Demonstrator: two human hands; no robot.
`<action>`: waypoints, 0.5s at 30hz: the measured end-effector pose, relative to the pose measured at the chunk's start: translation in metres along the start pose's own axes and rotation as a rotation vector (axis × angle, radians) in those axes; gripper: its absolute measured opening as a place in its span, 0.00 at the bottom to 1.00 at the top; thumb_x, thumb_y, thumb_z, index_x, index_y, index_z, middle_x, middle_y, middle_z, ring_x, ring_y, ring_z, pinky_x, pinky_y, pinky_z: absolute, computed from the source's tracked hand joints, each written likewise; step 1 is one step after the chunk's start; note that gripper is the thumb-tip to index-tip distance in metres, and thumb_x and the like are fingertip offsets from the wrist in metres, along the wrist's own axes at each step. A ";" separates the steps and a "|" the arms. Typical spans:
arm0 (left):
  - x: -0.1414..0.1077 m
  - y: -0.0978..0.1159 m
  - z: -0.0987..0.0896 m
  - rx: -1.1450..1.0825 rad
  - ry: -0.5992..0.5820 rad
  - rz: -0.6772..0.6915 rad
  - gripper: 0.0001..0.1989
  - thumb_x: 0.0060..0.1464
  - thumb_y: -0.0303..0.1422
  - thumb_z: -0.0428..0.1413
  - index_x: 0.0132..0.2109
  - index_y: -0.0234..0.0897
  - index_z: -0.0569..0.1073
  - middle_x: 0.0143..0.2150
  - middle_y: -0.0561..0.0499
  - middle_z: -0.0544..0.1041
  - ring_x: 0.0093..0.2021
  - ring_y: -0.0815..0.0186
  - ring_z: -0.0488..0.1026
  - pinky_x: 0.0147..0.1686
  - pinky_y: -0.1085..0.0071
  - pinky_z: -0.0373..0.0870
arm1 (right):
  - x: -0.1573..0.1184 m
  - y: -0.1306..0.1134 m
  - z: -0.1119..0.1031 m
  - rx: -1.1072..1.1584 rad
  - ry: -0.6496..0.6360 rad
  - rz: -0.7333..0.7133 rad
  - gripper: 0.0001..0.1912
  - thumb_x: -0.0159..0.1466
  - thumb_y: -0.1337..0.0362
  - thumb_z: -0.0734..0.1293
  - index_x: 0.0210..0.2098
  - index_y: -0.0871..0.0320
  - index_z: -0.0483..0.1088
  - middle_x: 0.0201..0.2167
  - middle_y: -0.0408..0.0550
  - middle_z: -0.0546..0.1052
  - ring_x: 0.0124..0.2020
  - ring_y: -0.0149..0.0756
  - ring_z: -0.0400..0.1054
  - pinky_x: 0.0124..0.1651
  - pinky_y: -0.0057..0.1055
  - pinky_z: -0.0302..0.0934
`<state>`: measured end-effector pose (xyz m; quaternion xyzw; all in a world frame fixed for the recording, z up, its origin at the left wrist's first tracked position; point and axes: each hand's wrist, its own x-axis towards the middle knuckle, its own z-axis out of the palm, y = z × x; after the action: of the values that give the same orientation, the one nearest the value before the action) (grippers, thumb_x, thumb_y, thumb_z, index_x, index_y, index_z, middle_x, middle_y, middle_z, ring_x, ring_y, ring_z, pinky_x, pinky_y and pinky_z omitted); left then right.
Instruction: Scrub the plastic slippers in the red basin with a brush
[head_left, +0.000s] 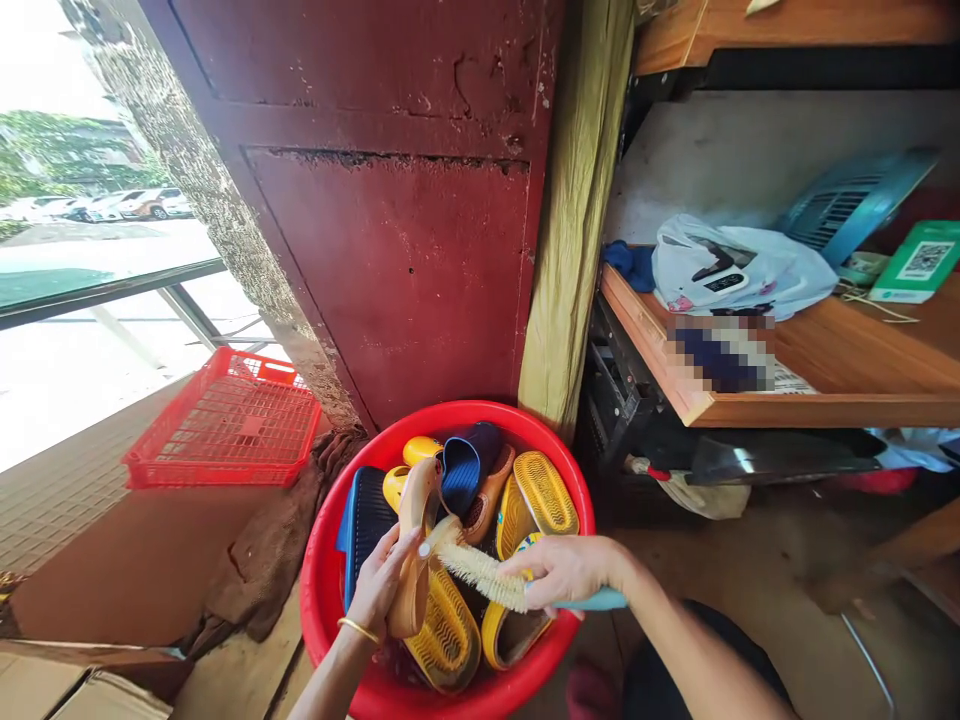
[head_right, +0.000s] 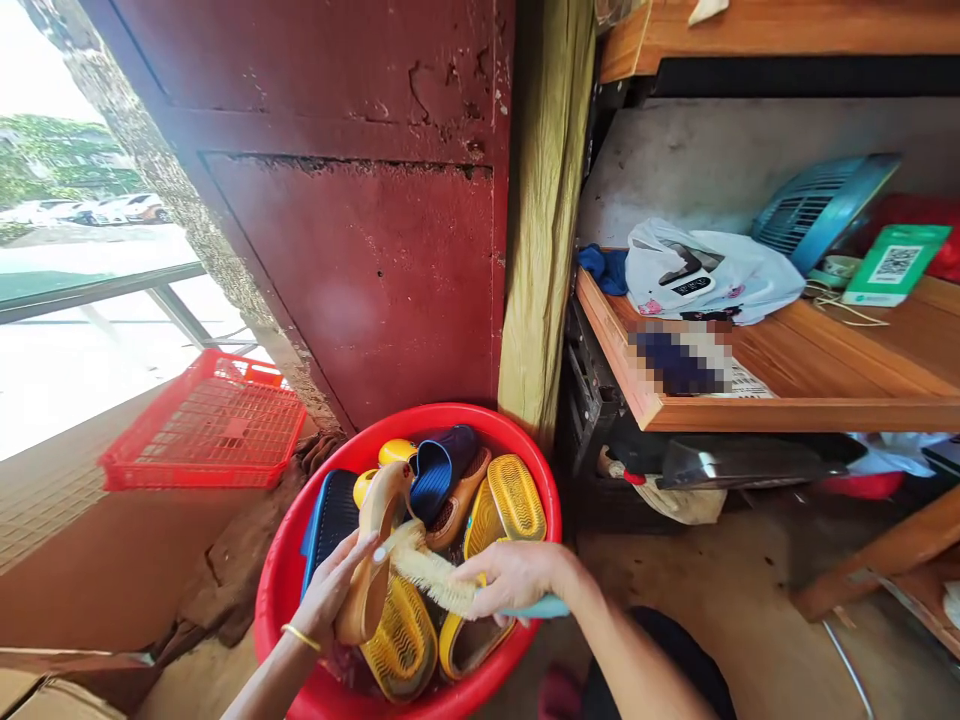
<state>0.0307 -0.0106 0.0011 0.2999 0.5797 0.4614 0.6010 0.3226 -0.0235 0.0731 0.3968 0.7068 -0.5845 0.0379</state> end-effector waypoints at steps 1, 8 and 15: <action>-0.001 0.002 0.001 -0.008 -0.023 -0.004 0.29 0.49 0.47 0.69 0.55 0.38 0.77 0.38 0.49 0.85 0.32 0.62 0.81 0.32 0.70 0.76 | -0.005 0.002 -0.005 0.043 -0.022 0.028 0.31 0.62 0.62 0.69 0.66 0.48 0.70 0.24 0.35 0.75 0.20 0.27 0.67 0.25 0.21 0.61; 0.005 0.001 0.003 -0.020 -0.075 -0.012 0.30 0.47 0.46 0.70 0.54 0.37 0.78 0.37 0.47 0.85 0.31 0.62 0.80 0.32 0.68 0.76 | -0.012 0.005 -0.004 0.186 -0.057 0.031 0.36 0.62 0.65 0.67 0.70 0.53 0.64 0.25 0.39 0.77 0.15 0.26 0.65 0.21 0.19 0.60; 0.015 -0.015 -0.009 0.173 -0.062 0.045 0.36 0.53 0.53 0.64 0.62 0.34 0.74 0.50 0.41 0.84 0.49 0.51 0.81 0.49 0.60 0.78 | -0.046 0.004 -0.014 0.235 0.024 -0.036 0.39 0.60 0.65 0.68 0.70 0.56 0.63 0.28 0.41 0.77 0.18 0.26 0.65 0.19 0.20 0.62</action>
<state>0.0242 -0.0049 -0.0202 0.3777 0.5918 0.4134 0.5798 0.3620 -0.0351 0.0986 0.3929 0.6406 -0.6591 -0.0279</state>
